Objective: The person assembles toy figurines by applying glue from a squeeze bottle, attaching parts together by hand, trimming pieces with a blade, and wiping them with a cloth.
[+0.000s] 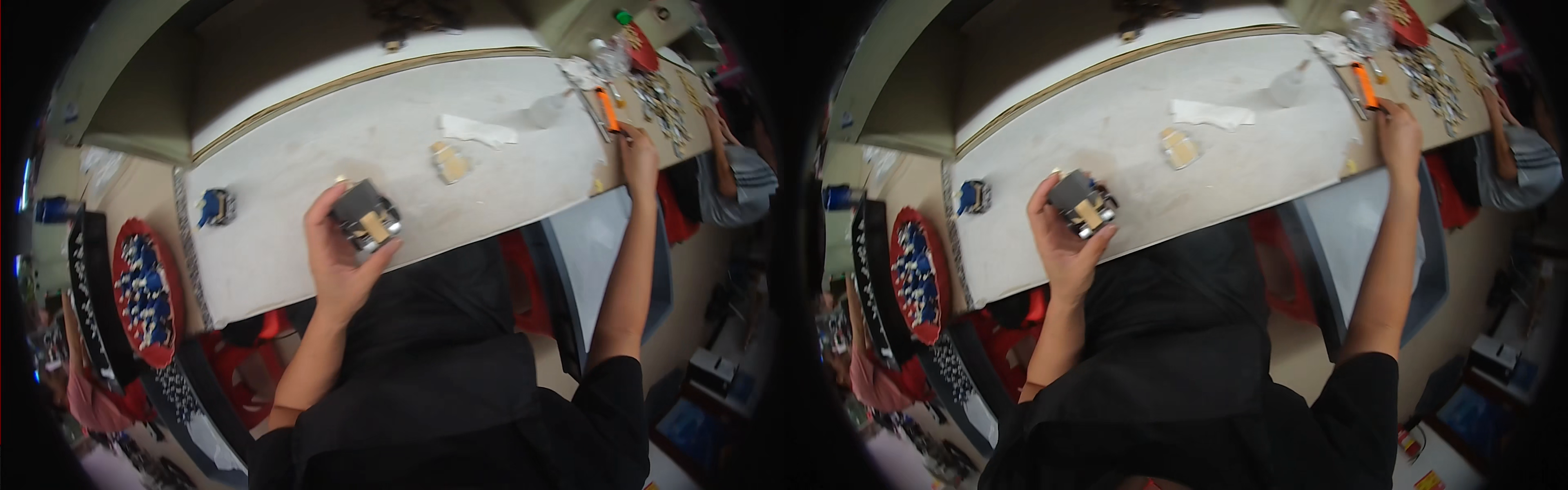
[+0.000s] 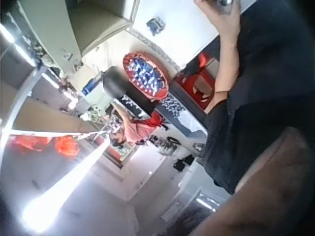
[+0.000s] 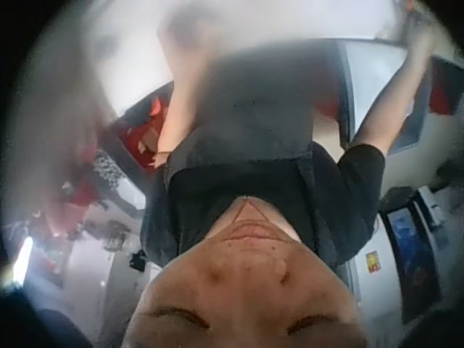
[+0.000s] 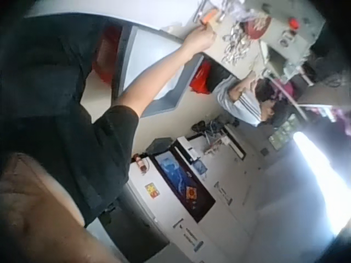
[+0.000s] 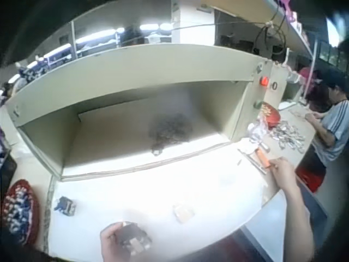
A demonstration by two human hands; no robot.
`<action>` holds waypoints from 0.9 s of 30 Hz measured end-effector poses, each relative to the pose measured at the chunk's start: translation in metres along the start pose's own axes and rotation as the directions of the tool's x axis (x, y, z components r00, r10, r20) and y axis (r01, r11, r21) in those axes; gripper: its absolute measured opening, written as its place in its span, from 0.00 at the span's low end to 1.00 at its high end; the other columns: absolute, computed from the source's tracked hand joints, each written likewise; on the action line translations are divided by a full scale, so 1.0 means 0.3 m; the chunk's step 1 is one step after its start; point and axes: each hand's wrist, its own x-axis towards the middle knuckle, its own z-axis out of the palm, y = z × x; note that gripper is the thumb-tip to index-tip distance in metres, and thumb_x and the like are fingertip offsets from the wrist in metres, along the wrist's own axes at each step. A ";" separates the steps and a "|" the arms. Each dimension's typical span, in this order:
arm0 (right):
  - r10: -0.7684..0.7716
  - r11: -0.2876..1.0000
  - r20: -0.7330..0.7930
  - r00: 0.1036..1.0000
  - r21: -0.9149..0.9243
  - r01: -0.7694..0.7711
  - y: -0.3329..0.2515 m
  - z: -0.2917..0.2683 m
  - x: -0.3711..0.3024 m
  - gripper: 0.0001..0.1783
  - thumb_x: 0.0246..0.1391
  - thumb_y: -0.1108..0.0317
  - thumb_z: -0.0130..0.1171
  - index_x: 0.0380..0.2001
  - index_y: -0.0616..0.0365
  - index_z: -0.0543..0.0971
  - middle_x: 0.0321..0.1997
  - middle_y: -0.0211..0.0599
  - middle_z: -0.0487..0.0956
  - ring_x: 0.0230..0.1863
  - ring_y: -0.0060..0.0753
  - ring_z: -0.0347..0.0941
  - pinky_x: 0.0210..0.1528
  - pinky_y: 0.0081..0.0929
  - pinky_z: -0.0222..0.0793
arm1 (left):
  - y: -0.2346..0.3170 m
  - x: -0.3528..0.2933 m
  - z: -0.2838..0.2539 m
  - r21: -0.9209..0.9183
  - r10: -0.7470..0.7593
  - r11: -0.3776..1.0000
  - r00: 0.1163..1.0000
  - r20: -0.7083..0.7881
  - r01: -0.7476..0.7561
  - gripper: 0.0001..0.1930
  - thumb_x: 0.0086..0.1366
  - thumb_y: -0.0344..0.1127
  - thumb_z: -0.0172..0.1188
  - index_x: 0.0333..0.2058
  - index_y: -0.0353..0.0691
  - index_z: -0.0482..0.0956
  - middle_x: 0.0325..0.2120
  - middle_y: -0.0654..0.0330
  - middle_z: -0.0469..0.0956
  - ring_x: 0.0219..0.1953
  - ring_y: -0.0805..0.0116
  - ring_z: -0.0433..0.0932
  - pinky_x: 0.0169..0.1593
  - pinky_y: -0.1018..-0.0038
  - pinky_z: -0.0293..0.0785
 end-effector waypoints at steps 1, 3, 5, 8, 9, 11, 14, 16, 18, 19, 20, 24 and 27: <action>-0.053 0.999 0.005 0.999 0.004 0.053 0.021 0.004 0.006 0.13 0.46 0.73 0.53 0.38 0.53 0.77 0.32 0.45 0.75 0.33 0.48 0.72 0.36 0.36 0.67 | -0.002 -0.001 -0.002 0.038 0.052 0.998 0.998 0.021 -0.053 0.39 0.41 0.19 0.66 0.52 0.39 0.56 0.47 0.55 0.63 0.48 0.65 0.66 0.49 0.70 0.67; -0.050 0.997 0.020 0.999 -0.052 0.051 0.016 0.016 0.023 0.14 0.47 0.73 0.51 0.40 0.52 0.76 0.35 0.47 0.75 0.34 0.46 0.73 0.38 0.35 0.67 | -0.001 0.001 -0.015 0.131 0.117 0.984 0.993 0.017 -0.118 0.38 0.41 0.19 0.66 0.51 0.39 0.57 0.47 0.54 0.62 0.48 0.64 0.66 0.48 0.71 0.68; -0.026 0.997 -0.061 0.998 0.067 0.030 0.024 0.026 0.026 0.14 0.50 0.72 0.50 0.42 0.53 0.75 0.37 0.43 0.77 0.32 0.38 0.74 0.37 0.30 0.68 | 0.006 -0.003 -0.028 0.197 0.183 0.962 0.982 0.040 -0.187 0.37 0.41 0.20 0.66 0.51 0.40 0.58 0.47 0.54 0.62 0.48 0.64 0.66 0.47 0.72 0.69; 0.185 0.689 0.060 0.981 0.704 -0.173 0.012 -0.032 -0.028 0.15 0.51 0.73 0.51 0.44 0.59 0.73 0.38 0.38 0.77 0.33 0.28 0.73 0.39 0.25 0.68 | 0.019 0.008 -0.030 0.265 0.225 0.937 0.974 0.041 -0.228 0.37 0.41 0.17 0.64 0.51 0.40 0.55 0.49 0.51 0.59 0.46 0.59 0.70 0.48 0.67 0.70; 0.184 0.686 0.065 0.981 0.706 -0.176 -0.027 -0.049 -0.064 0.15 0.51 0.73 0.51 0.44 0.59 0.73 0.38 0.38 0.77 0.33 0.28 0.73 0.39 0.25 0.68 | 0.020 0.011 -0.029 0.275 0.246 0.930 0.969 0.024 -0.243 0.37 0.40 0.19 0.66 0.50 0.41 0.58 0.48 0.52 0.60 0.46 0.61 0.69 0.44 0.71 0.71; 0.223 0.423 0.122 0.967 0.882 -0.208 -0.218 -0.067 -0.144 0.17 0.49 0.75 0.53 0.44 0.64 0.72 0.37 0.35 0.75 0.34 0.21 0.71 0.39 0.20 0.66 | 0.019 0.000 -0.049 0.307 0.262 0.919 0.965 -0.002 -0.248 0.36 0.39 0.21 0.68 0.49 0.43 0.61 0.47 0.54 0.60 0.46 0.64 0.68 0.39 0.75 0.72; 0.181 0.296 0.203 0.962 0.922 -0.250 -0.429 -0.092 -0.252 0.15 0.44 0.80 0.56 0.39 0.64 0.72 0.33 0.34 0.74 0.33 0.20 0.70 0.38 0.16 0.63 | 0.016 -0.010 -0.061 0.403 0.220 0.888 0.974 0.055 -0.224 0.37 0.40 0.18 0.65 0.50 0.39 0.56 0.50 0.52 0.56 0.46 0.59 0.71 0.48 0.68 0.72; 0.100 0.172 0.277 0.956 0.941 -0.291 -0.546 -0.089 -0.315 0.14 0.42 0.82 0.57 0.35 0.64 0.72 0.32 0.33 0.72 0.33 0.20 0.68 0.37 0.15 0.62 | 0.009 -0.016 -0.062 0.456 0.226 0.860 0.972 0.062 -0.229 0.37 0.40 0.18 0.66 0.50 0.39 0.57 0.49 0.52 0.57 0.47 0.60 0.69 0.49 0.69 0.72; -0.020 0.138 0.289 0.957 0.949 -0.284 -0.644 -0.089 -0.355 0.13 0.41 0.84 0.57 0.34 0.65 0.73 0.33 0.34 0.71 0.33 0.20 0.68 0.36 0.14 0.63 | 0.012 -0.020 -0.059 0.491 0.246 0.836 0.967 0.063 -0.244 0.38 0.40 0.18 0.66 0.50 0.39 0.57 0.48 0.52 0.56 0.48 0.60 0.68 0.48 0.69 0.72; -0.091 0.149 0.248 0.965 0.961 -0.233 -0.697 -0.090 -0.367 0.13 0.41 0.85 0.56 0.34 0.65 0.73 0.33 0.34 0.70 0.33 0.20 0.67 0.35 0.13 0.63 | 0.011 -0.022 -0.060 0.528 0.269 0.808 0.961 0.065 -0.262 0.38 0.40 0.18 0.66 0.50 0.39 0.57 0.48 0.53 0.56 0.49 0.61 0.66 0.48 0.70 0.72; -0.126 0.126 0.265 0.956 0.960 -0.250 -0.736 -0.082 -0.382 0.13 0.41 0.85 0.56 0.34 0.65 0.73 0.34 0.34 0.71 0.33 0.20 0.67 0.35 0.14 0.64 | 0.007 -0.024 -0.062 0.531 0.266 0.807 0.962 0.061 -0.257 0.38 0.40 0.18 0.66 0.50 0.39 0.57 0.48 0.53 0.56 0.49 0.61 0.66 0.48 0.70 0.72; -0.145 0.043 0.381 0.913 0.925 -0.379 -0.839 -0.099 -0.417 0.13 0.44 0.84 0.55 0.36 0.66 0.73 0.37 0.38 0.73 0.36 0.21 0.71 0.37 0.16 0.67 | 0.002 -0.022 -0.054 0.555 0.289 0.784 0.955 0.066 -0.276 0.37 0.40 0.18 0.66 0.50 0.39 0.57 0.48 0.52 0.56 0.51 0.62 0.64 0.48 0.70 0.72; -0.195 -0.021 0.335 0.922 0.938 -0.345 -0.872 -0.074 -0.436 0.11 0.45 0.84 0.55 0.36 0.66 0.73 0.37 0.40 0.74 0.36 0.24 0.73 0.38 0.17 0.69 | 0.001 -0.020 -0.049 0.551 0.307 0.781 0.949 0.075 -0.296 0.38 0.40 0.18 0.66 0.50 0.39 0.57 0.49 0.52 0.55 0.51 0.62 0.64 0.48 0.71 0.72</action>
